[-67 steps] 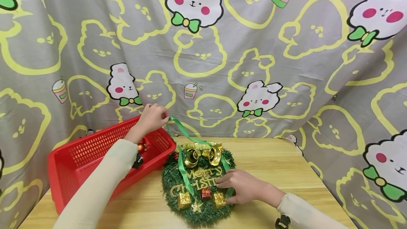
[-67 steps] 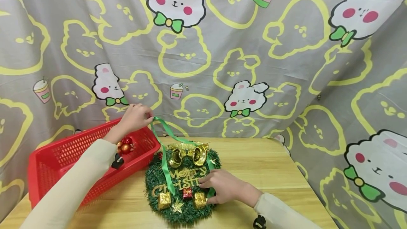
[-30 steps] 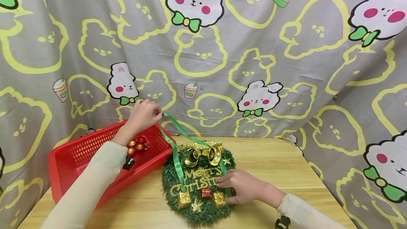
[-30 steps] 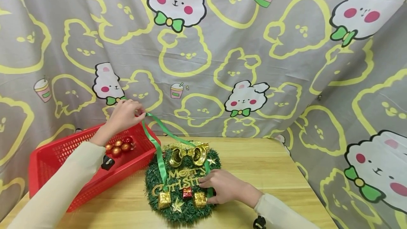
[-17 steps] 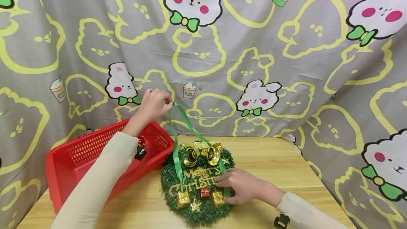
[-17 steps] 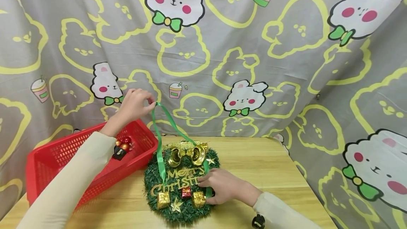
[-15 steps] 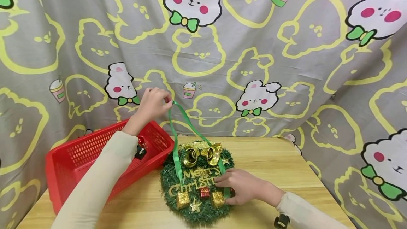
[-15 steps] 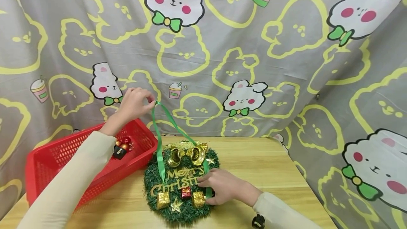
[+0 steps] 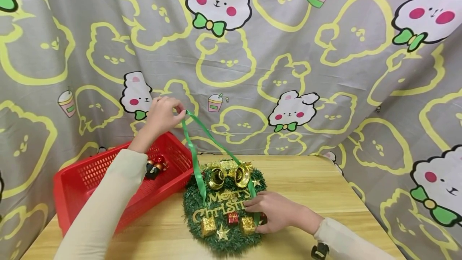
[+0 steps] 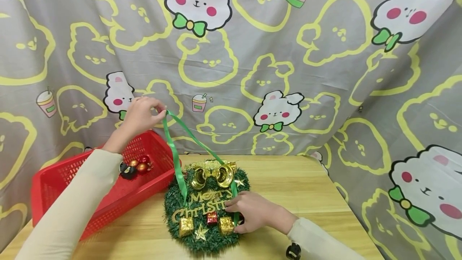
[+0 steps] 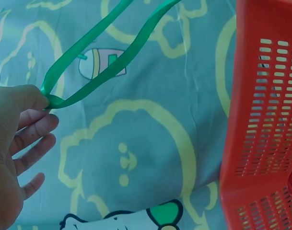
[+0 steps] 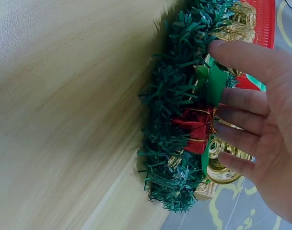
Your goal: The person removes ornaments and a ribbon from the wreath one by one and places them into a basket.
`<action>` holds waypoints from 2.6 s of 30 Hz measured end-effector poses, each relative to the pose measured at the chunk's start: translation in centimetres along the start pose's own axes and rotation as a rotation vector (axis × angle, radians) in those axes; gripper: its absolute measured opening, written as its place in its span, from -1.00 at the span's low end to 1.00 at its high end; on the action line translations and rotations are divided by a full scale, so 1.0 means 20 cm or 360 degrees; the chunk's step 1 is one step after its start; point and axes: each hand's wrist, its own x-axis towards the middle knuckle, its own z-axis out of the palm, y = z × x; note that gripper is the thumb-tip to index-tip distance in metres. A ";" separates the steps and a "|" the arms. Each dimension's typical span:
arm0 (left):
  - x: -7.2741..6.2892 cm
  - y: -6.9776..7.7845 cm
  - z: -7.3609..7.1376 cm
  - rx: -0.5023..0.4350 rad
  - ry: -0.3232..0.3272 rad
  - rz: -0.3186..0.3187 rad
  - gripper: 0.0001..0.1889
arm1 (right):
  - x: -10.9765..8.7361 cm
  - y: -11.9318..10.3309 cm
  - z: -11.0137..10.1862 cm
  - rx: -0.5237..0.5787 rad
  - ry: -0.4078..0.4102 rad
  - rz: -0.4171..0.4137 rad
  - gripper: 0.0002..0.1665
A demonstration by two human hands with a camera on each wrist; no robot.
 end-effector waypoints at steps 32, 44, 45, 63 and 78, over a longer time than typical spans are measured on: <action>0.08 0.04 -0.01 0.0000 -0.0023 0.0031 -0.86 | 0.00 -0.01 0.00 -0.0038 -0.0017 0.0032 -0.35; 0.29 0.54 0.12 0.0033 -0.0069 0.0397 -0.87 | -0.01 -0.02 0.00 -0.0047 -0.0033 0.0052 -0.35; 0.30 0.58 0.12 0.0021 -0.0053 0.0419 -0.87 | -0.01 -0.02 0.00 -0.0045 -0.0031 0.0052 -0.35; 0.35 0.90 -0.03 -0.0211 0.0246 0.0645 -0.89 | 0.00 -0.01 0.01 -0.0030 0.0000 0.0014 -0.37; 0.17 1.05 0.09 -0.0688 0.0117 0.0875 -0.93 | 0.00 -0.01 0.02 -0.0031 -0.0013 0.0011 -0.37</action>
